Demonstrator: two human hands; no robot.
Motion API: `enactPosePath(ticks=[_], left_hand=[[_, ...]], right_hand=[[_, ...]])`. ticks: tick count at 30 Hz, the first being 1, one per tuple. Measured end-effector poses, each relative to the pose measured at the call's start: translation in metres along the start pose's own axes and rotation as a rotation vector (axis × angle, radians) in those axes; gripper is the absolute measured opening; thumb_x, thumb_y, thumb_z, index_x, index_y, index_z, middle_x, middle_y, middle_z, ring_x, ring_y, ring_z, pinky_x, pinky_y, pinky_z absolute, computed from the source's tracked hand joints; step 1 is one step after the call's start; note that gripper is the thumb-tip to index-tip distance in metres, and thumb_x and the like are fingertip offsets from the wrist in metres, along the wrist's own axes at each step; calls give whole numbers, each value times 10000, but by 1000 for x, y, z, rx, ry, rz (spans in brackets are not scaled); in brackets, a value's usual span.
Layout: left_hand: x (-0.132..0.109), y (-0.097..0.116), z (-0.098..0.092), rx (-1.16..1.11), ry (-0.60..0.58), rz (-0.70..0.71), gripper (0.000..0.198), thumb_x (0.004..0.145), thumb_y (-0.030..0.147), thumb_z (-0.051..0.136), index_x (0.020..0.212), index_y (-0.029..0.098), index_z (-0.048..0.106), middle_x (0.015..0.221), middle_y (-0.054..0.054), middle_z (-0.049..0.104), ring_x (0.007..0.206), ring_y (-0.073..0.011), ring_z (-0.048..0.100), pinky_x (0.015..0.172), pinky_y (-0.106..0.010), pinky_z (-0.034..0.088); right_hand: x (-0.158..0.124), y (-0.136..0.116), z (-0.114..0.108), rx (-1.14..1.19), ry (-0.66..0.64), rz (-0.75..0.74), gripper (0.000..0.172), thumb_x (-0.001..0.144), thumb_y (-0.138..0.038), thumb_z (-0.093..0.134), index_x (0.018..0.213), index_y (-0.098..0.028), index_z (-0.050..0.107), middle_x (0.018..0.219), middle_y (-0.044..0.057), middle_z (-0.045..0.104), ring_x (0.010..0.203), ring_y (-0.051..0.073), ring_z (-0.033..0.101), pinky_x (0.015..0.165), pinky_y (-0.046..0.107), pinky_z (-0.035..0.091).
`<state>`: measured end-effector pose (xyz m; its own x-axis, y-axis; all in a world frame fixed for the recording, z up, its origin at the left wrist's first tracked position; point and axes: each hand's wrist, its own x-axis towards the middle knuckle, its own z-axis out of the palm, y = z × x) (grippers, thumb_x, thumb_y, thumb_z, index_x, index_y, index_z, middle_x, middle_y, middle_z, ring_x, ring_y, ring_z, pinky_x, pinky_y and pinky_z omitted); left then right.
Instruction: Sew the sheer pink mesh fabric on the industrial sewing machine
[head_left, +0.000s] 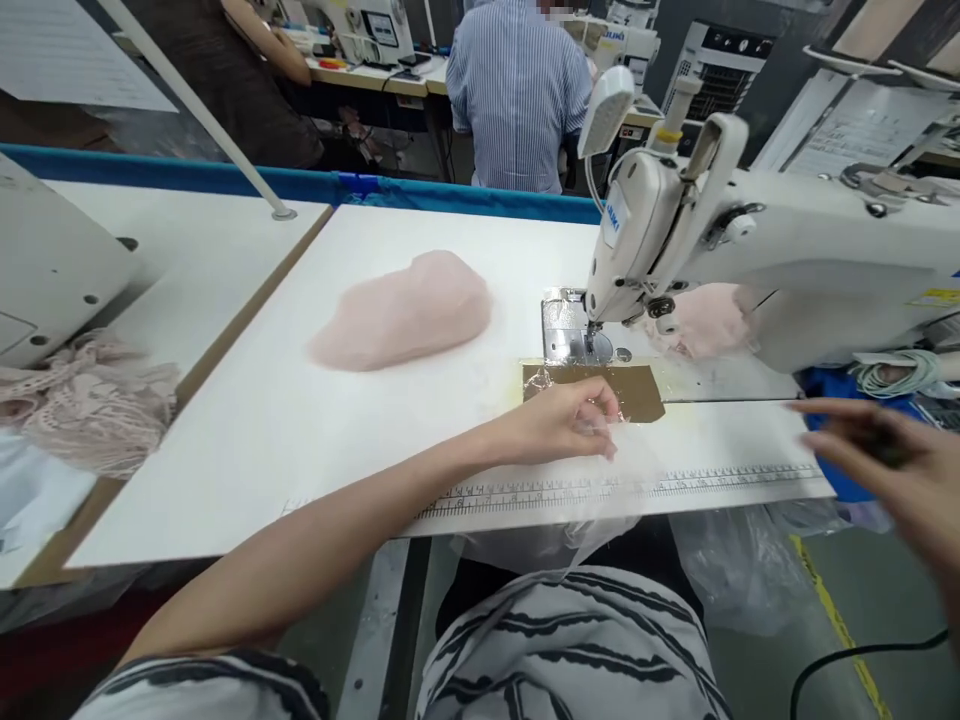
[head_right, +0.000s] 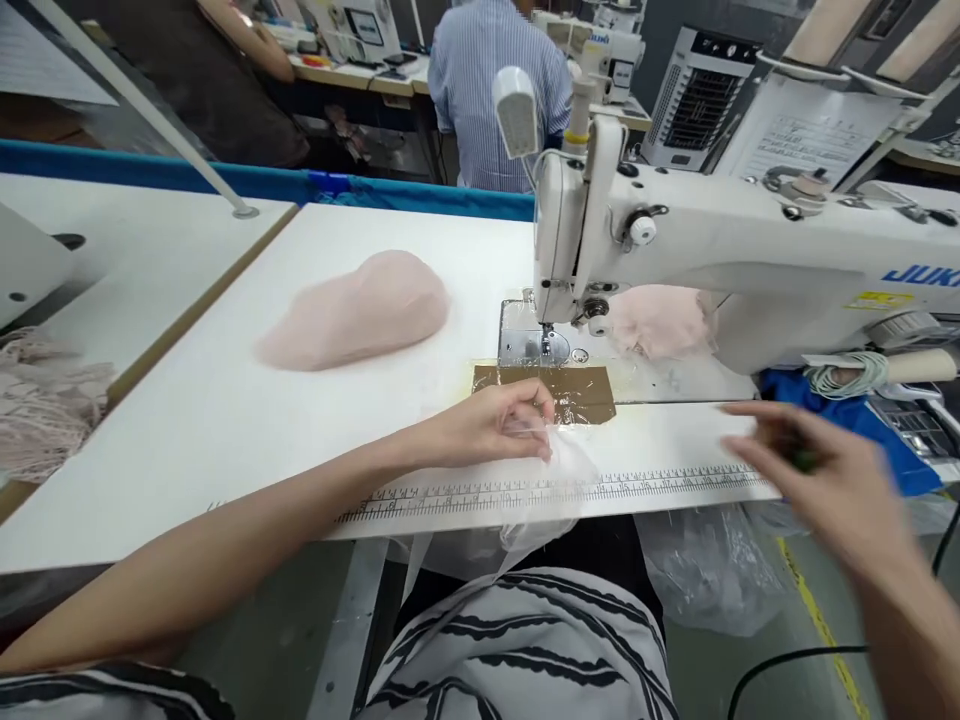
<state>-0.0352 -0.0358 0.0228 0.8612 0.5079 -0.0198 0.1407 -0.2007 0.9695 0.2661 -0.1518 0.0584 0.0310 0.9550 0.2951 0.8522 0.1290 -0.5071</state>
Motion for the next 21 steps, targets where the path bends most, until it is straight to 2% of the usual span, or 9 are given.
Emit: enactPosePath(ticks=[2, 4, 6, 8, 12, 15, 18, 21], left_hand=[[-1, 3, 1, 24, -3, 13, 154, 858, 192, 614, 941, 178, 485, 872, -5, 691, 902, -147, 654, 839, -323, 478], [-1, 5, 1, 42, 4, 33, 128, 871, 213, 604, 926, 177, 494, 859, -2, 678, 861, -139, 656, 792, -297, 490], [0, 6, 1, 74, 38, 66, 118, 879, 235, 600, 896, 176, 499, 817, 13, 660, 797, -122, 650, 735, -260, 490], [0, 6, 1, 150, 97, 121, 128, 872, 237, 608, 849, 173, 500, 780, 27, 637, 748, -108, 632, 674, -221, 474], [0, 0, 3, 448, 290, 308, 74, 838, 152, 608, 839, 172, 537, 827, 25, 636, 689, -88, 596, 586, -180, 431], [0, -6, 4, 648, 415, 505, 46, 871, 126, 537, 879, 169, 551, 879, 6, 656, 730, -85, 616, 560, -154, 428], [0, -9, 5, 814, 467, 678, 69, 906, 147, 500, 851, 160, 540, 816, 14, 666, 695, -71, 629, 506, -130, 414], [1, -8, 6, 932, 485, 781, 118, 926, 163, 480, 822, 163, 536, 779, 33, 672, 624, -54, 621, 509, -130, 432]], right_hand=[[3, -26, 26, 194, -167, 2, 315, 833, -427, 650, 1104, -268, 619, 625, -10, 490, 526, 120, 441, 458, 245, 364], [14, -52, 54, 396, -326, -37, 338, 835, -408, 649, 1139, -272, 589, 584, -51, 384, 510, 110, 363, 479, 247, 327], [26, -72, 74, 489, -368, -63, 257, 836, -380, 648, 1051, -246, 605, 572, -64, 341, 509, 101, 324, 481, 241, 289], [33, -81, 83, 529, -349, -67, 194, 833, -363, 651, 961, -224, 605, 573, -66, 344, 508, 94, 314, 476, 236, 264], [29, -77, 84, 534, -250, -100, 136, 848, -328, 640, 904, -213, 595, 586, -59, 367, 518, 92, 333, 486, 239, 271], [21, -73, 80, 511, -224, -132, 80, 870, -287, 611, 878, -208, 600, 608, -45, 406, 533, 93, 350, 497, 242, 289], [18, -74, 75, 495, -258, -145, 88, 878, -279, 601, 831, -204, 604, 621, -35, 446, 523, 88, 353, 475, 238, 286], [19, -76, 72, 509, -181, -160, 69, 883, -278, 598, 864, -213, 613, 600, -44, 437, 500, 85, 348, 456, 232, 288]])
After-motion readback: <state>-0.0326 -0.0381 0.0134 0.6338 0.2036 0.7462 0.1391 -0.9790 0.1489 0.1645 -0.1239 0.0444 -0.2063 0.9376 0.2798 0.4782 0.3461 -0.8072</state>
